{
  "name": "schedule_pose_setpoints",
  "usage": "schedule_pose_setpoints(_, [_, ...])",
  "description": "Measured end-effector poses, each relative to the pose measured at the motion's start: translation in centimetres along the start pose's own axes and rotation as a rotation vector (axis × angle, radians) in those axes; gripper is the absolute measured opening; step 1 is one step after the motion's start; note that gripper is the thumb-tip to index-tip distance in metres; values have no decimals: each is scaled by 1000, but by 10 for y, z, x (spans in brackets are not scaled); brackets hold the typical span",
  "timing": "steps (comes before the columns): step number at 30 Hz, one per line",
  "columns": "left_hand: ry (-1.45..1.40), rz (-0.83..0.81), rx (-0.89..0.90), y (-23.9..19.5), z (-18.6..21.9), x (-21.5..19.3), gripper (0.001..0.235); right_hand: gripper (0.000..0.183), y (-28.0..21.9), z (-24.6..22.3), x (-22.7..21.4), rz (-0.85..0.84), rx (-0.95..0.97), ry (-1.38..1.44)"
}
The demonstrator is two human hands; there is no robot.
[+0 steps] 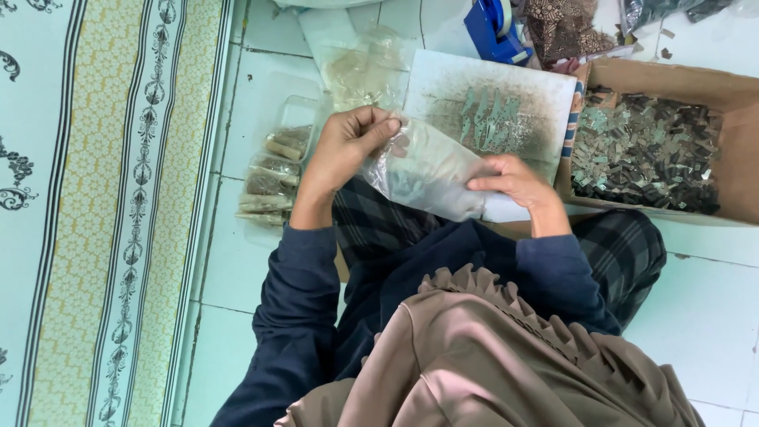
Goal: The person sits on the floor and sorts small electronic components from a cardboard box onto a white board. They pick up individual pieces, arrange them in rows, and then place them into a small plastic bag before sealing it.
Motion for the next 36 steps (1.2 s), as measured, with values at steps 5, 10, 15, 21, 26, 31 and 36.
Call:
schedule_pose_setpoints(5, [-107, 72, -52, 4, -30, -4, 17, 19, -31, 79, -58, 199, -4, 210])
schedule_pose_setpoints(10, [138, 234, -52, 37, -106, -24, 18, 21, -47, 92, -80, 383, -8, 349])
schedule_pose_setpoints(15, [718, 363, 29, 35, -120, 12, 47, 11, -42, 62, -56, 437, 103, 285])
schedule_pose_setpoints(21, [434, 19, 3, -3, -127, 119, 57, 22, -12, 115, -29, 564, -84, 231])
schedule_pose_setpoints(26, [528, -60, -90, -16, -143, 140, 71, 26, -9, 101, 1, 568, -69, 180])
schedule_pose_setpoints(31, [538, 4, -47, -15, -149, 128, 55, 33, 0, 106, 9, 541, -66, 128])
schedule_pose_setpoints(36, [579, 72, -49, -20, -158, 102, 51, 35, -2, 108, 0, 532, -59, 80])
Point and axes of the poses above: each hand's wrist, its own y-axis towards the middle knuckle, its own x-axis out of the palm, z = x × y, the point moved 4 cm from there along y, towards the middle knuckle, and after that the axes turned 4 degrees about -y, right-handed, at the moved point
